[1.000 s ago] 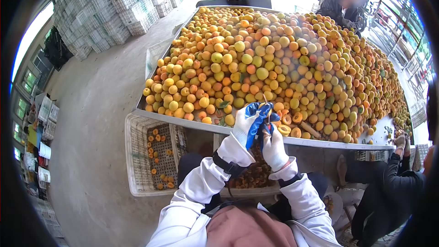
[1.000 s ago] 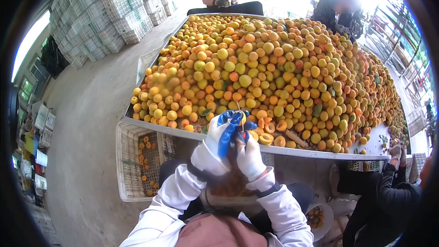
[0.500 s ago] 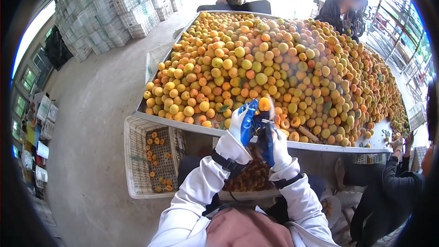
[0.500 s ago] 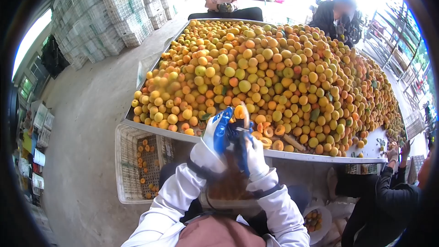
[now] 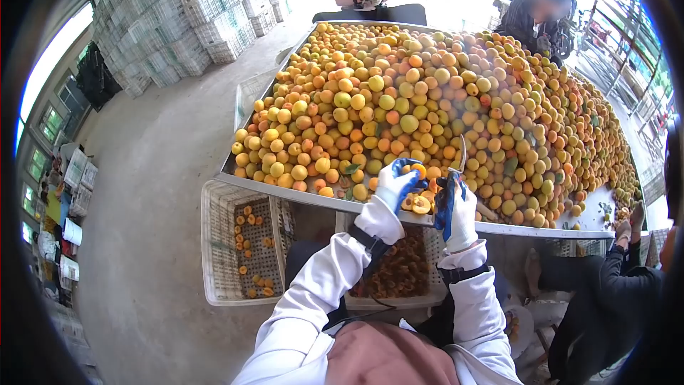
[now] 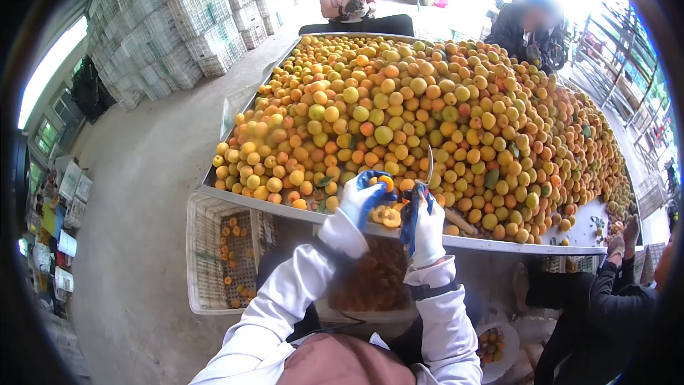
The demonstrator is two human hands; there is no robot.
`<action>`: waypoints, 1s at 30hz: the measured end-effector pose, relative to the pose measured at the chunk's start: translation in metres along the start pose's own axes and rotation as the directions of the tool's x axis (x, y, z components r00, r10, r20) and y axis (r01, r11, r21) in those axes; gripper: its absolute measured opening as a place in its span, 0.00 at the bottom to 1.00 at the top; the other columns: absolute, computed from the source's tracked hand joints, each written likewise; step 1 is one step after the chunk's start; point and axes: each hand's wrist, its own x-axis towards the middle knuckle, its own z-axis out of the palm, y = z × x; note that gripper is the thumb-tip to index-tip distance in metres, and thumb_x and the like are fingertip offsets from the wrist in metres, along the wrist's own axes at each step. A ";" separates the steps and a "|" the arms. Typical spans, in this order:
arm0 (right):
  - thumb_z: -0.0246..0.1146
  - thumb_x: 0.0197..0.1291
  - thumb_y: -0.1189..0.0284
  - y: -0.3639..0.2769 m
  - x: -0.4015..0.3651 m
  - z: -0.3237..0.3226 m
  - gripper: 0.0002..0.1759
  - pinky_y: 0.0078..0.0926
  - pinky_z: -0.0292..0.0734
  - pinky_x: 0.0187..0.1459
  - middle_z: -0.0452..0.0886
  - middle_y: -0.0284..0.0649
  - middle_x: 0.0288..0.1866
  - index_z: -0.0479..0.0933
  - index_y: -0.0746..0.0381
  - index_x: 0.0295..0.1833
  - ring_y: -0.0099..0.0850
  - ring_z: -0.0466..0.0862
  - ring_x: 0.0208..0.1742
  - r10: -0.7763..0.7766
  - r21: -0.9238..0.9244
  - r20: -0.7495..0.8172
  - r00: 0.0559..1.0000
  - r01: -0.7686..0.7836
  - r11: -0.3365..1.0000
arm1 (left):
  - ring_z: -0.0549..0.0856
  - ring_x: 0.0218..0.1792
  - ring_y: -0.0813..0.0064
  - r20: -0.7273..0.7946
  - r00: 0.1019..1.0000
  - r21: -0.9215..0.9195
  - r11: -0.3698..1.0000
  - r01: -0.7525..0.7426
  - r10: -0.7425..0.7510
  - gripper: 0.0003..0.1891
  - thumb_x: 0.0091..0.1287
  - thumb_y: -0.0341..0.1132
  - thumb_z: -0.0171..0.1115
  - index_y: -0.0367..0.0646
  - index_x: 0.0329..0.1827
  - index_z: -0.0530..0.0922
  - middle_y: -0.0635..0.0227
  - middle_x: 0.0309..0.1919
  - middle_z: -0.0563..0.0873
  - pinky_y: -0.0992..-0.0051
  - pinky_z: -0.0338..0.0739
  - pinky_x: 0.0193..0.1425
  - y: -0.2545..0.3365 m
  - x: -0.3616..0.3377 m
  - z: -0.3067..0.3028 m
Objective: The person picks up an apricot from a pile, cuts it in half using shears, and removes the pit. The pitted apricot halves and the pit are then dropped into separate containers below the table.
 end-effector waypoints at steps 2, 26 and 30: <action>0.57 0.78 0.58 0.000 -0.002 0.000 0.18 0.17 0.63 0.20 0.75 0.28 0.23 0.80 0.63 0.49 0.17 0.71 0.18 -0.046 -0.050 0.039 0.998 0.048 0.998 | 0.89 0.38 0.69 0.045 0.973 0.458 0.860 -0.223 0.228 0.13 0.63 0.25 0.69 0.38 0.50 0.82 0.61 0.43 0.88 0.73 0.84 0.46 -0.013 0.011 0.006; 0.52 0.80 0.67 -0.031 -0.019 -0.006 0.14 0.16 0.67 0.20 0.78 0.31 0.28 0.78 0.65 0.57 0.17 0.73 0.19 -0.091 -0.101 0.078 0.993 0.099 0.990 | 0.84 0.56 0.56 0.189 0.827 0.947 -0.322 -0.010 0.529 0.21 0.62 0.34 0.69 0.46 0.60 0.82 0.58 0.52 0.86 0.60 0.77 0.62 0.180 -0.129 -0.157; 0.51 0.80 0.71 -0.016 -0.013 -0.005 0.14 0.18 0.72 0.21 0.81 0.35 0.36 0.77 0.67 0.59 0.19 0.75 0.21 -0.225 -0.156 0.149 0.963 0.248 0.956 | 0.84 0.52 0.54 0.341 0.760 0.929 -0.320 -0.185 0.553 0.24 0.61 0.38 0.72 0.44 0.61 0.81 0.57 0.54 0.86 0.58 0.76 0.61 0.178 -0.110 -0.116</action>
